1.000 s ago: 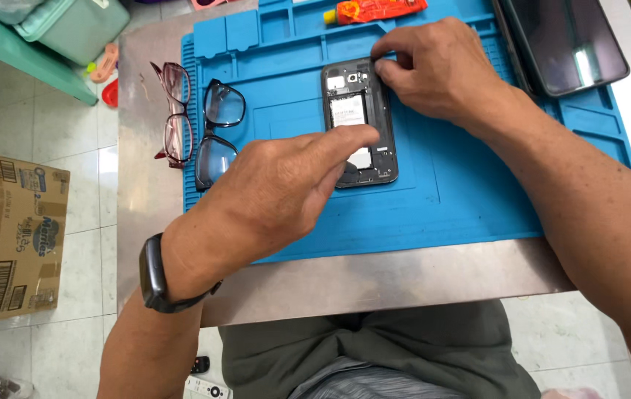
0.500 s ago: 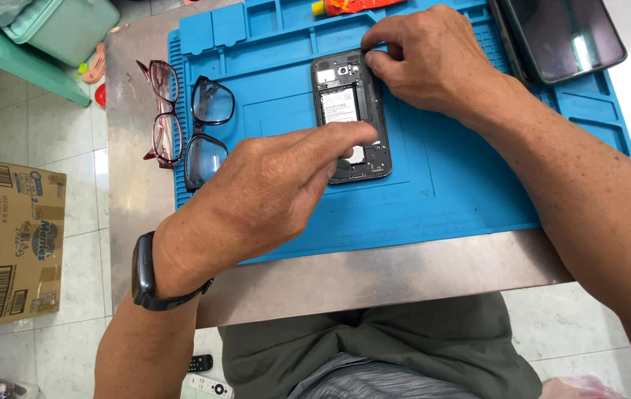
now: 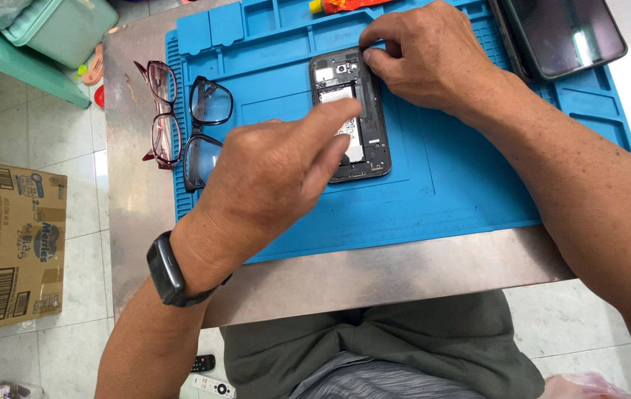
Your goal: The person uses a small orange tool to pry and lift a white battery from the back of a disassembled smartphone. They then use their fingers to peel off the battery's adhesive backing and continue to adjust the battery within the phone's chassis.
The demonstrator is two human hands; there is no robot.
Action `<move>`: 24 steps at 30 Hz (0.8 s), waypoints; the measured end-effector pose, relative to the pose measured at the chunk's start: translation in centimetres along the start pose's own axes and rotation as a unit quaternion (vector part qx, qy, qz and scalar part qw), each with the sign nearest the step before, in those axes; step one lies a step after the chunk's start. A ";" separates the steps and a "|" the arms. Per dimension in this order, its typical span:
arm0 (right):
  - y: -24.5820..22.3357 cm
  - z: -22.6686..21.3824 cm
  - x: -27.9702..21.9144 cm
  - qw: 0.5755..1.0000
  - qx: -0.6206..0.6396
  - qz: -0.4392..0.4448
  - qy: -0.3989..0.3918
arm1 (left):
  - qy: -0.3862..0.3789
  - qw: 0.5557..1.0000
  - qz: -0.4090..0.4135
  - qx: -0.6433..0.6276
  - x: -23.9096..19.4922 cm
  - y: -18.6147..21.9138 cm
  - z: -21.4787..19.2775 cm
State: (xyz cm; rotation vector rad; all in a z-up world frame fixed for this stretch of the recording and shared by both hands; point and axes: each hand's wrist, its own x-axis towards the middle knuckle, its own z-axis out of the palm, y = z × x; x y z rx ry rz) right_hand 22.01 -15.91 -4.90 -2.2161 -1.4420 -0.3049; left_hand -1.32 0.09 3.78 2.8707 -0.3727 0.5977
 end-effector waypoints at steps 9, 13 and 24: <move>0.3 0.2 0.0 1.000 -0.011 -0.005 -0.002 | -0.034 0.985 0.037 -0.167 0.6 1.0 -1.7; 0.2 0.2 0.0 1.000 0.002 0.005 0.005 | -0.021 0.982 0.044 -0.184 0.5 1.1 -2.4; 0.2 0.3 0.0 1.000 -0.008 0.000 0.013 | -0.035 0.979 0.048 -0.195 0.4 1.1 -0.9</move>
